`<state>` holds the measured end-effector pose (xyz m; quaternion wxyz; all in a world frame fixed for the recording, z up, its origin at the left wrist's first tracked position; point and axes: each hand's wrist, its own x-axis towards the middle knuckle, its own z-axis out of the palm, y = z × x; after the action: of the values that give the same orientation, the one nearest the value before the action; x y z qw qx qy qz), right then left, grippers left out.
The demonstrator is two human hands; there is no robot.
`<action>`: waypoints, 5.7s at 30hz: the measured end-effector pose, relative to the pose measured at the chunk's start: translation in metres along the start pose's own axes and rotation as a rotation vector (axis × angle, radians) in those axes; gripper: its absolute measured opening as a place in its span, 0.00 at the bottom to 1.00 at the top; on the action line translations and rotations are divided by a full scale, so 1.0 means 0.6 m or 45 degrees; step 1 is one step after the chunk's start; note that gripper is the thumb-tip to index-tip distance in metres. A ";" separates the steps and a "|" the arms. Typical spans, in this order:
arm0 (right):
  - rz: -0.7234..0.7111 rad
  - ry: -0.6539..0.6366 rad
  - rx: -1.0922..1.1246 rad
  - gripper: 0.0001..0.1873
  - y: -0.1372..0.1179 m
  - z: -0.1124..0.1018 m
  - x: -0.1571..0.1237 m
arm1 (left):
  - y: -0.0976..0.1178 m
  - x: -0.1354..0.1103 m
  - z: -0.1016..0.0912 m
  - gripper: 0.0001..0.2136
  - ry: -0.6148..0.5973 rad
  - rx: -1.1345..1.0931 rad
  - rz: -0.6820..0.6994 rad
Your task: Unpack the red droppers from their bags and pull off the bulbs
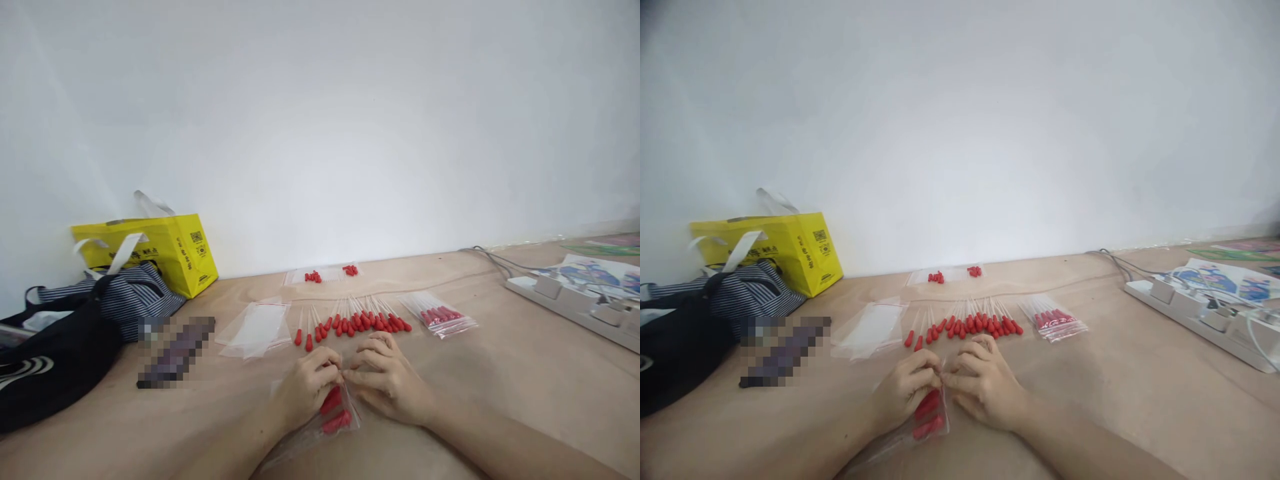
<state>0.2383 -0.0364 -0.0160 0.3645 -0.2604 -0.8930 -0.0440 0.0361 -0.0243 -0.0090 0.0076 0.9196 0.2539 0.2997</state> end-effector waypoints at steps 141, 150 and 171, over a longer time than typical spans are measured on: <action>0.401 0.360 0.053 0.08 0.070 0.062 0.117 | -0.003 -0.054 -0.072 0.20 -0.523 -0.304 -0.592; 0.412 0.147 -0.141 0.10 0.077 0.123 0.128 | -0.010 -0.062 -0.069 0.19 -0.498 -0.345 -0.612; 0.550 0.155 0.162 0.07 0.034 0.030 0.035 | -0.004 -0.056 -0.073 0.18 -0.484 -0.371 -0.668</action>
<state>0.2246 -0.0046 -0.0176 0.4344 -0.4188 -0.7938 0.0757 -0.0124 -0.0443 0.0082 0.2624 0.8518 0.4300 0.1441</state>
